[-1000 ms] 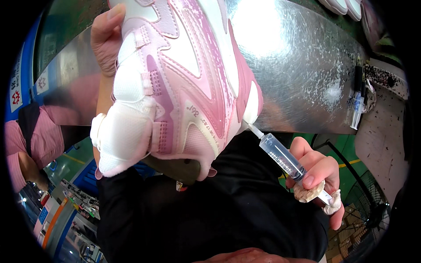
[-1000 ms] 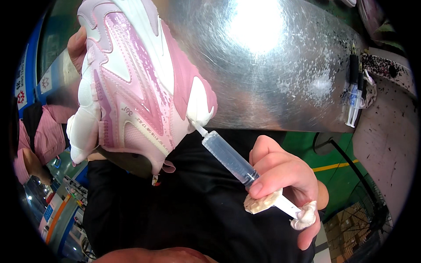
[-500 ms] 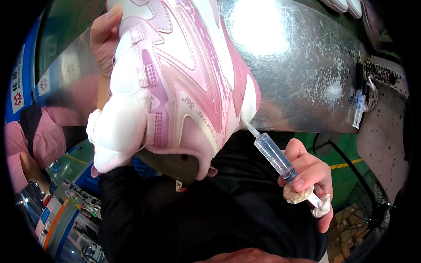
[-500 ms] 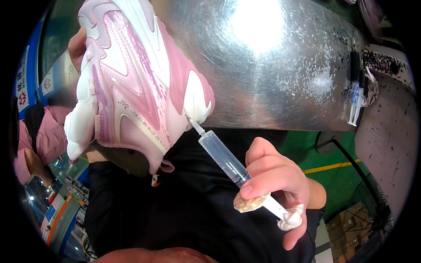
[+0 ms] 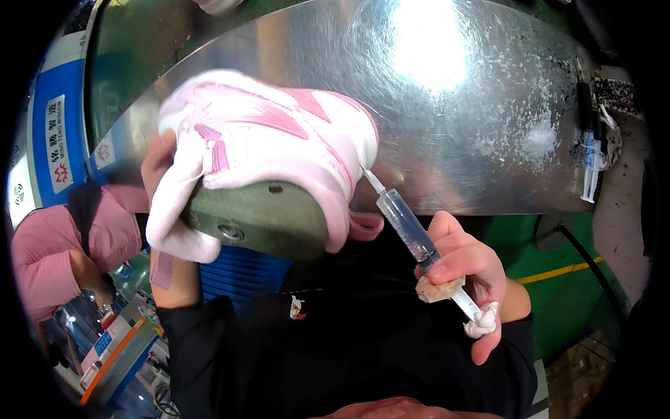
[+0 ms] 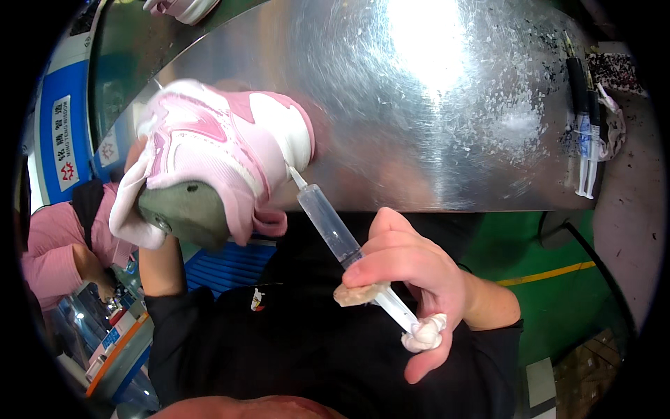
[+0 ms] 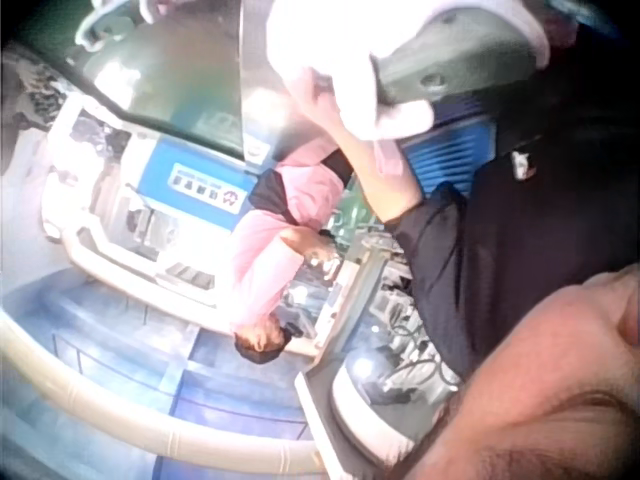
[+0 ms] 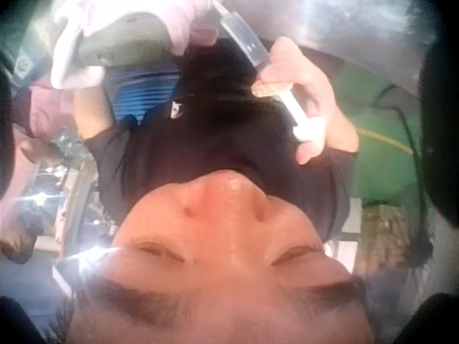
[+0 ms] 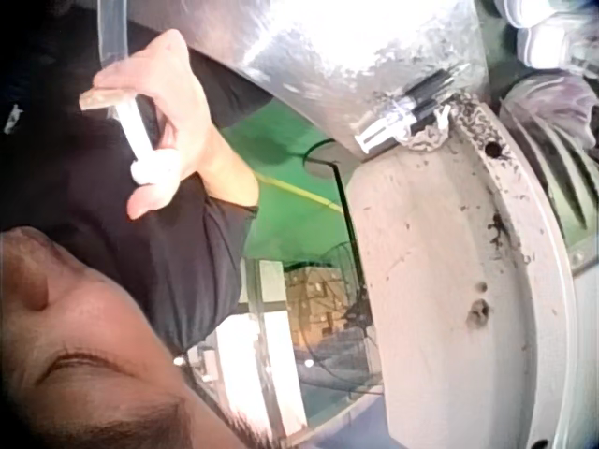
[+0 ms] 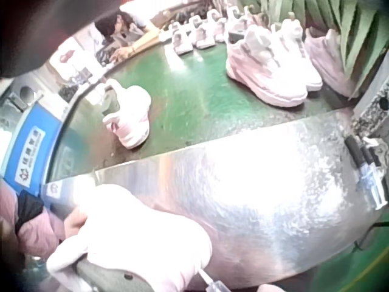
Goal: The person injects glue into the sole of pink and white sneakers using a syringe. They pick up each shoe, insert the needle into a small hole on the side of the sole, and push the plunger to dispense the liquid. The shoes are handled one at a time on a metal workbench in a factory setting.
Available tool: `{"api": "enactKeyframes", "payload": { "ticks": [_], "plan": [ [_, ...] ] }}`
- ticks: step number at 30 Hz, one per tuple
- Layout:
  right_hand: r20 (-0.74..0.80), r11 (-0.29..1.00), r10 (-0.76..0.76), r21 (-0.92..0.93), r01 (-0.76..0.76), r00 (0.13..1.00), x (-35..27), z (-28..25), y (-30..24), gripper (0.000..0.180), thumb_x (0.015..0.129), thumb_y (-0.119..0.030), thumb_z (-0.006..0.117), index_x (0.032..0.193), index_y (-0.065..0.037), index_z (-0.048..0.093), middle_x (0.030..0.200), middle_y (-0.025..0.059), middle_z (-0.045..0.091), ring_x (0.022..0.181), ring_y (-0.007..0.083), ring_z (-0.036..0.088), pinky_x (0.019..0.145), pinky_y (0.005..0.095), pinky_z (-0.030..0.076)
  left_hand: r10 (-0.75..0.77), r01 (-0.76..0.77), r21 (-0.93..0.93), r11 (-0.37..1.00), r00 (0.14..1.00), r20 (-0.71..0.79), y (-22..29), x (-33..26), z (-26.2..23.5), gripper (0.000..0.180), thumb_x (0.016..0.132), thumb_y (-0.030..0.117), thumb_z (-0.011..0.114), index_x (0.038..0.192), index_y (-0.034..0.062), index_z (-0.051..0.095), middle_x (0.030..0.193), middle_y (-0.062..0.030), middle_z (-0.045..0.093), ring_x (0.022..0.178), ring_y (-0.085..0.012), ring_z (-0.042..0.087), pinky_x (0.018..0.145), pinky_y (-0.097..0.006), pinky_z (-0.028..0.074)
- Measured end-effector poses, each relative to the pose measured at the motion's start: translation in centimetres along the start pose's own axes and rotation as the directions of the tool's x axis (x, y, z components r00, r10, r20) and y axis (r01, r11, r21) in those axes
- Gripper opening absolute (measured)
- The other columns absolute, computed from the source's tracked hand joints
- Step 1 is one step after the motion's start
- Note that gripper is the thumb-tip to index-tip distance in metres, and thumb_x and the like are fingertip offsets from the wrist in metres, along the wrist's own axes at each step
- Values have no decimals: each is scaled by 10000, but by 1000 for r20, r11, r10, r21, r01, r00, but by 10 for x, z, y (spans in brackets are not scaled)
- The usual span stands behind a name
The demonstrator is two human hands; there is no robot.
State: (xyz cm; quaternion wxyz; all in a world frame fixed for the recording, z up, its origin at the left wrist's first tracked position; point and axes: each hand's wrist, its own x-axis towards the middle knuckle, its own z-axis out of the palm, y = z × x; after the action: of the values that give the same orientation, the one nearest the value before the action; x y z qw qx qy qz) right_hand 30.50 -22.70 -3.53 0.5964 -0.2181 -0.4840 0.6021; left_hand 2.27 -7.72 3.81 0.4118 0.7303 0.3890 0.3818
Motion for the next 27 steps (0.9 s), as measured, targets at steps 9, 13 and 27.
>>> {"api": "enactKeyframes", "payload": {
  "ticks": [9,13,27],
  "plan": [
    [48,995,-17,-102,22,999,11,6,17,892,586,-625,764,1198,-21,528,1049,61,649,826,166,525,750,293,319,-244,220,300,928,969,46,-7,-45,-31,551,633,34,751,1122,-97,535,1085,-168,606,981,-211,591,901,-324,451],
    [42,993,-8,-116,13,999,11,10,18,885,578,-599,780,1196,-19,524,1051,65,651,825,169,527,750,299,320,-676,654,-223,723,736,-36,-26,-114,-40,594,754,85,700,1268,-20,421,1211,-131,534,1104,-242,533,954,-393,445],
    [55,990,97,-109,-91,994,23,31,-11,919,552,-604,795,1138,64,558,1001,101,639,775,184,477,707,287,334,-639,611,-791,21,617,460,-3,-138,43,766,707,81,688,1378,18,323,1277,-151,493,1186,-295,490,1004,-456,396]
  ]
}}
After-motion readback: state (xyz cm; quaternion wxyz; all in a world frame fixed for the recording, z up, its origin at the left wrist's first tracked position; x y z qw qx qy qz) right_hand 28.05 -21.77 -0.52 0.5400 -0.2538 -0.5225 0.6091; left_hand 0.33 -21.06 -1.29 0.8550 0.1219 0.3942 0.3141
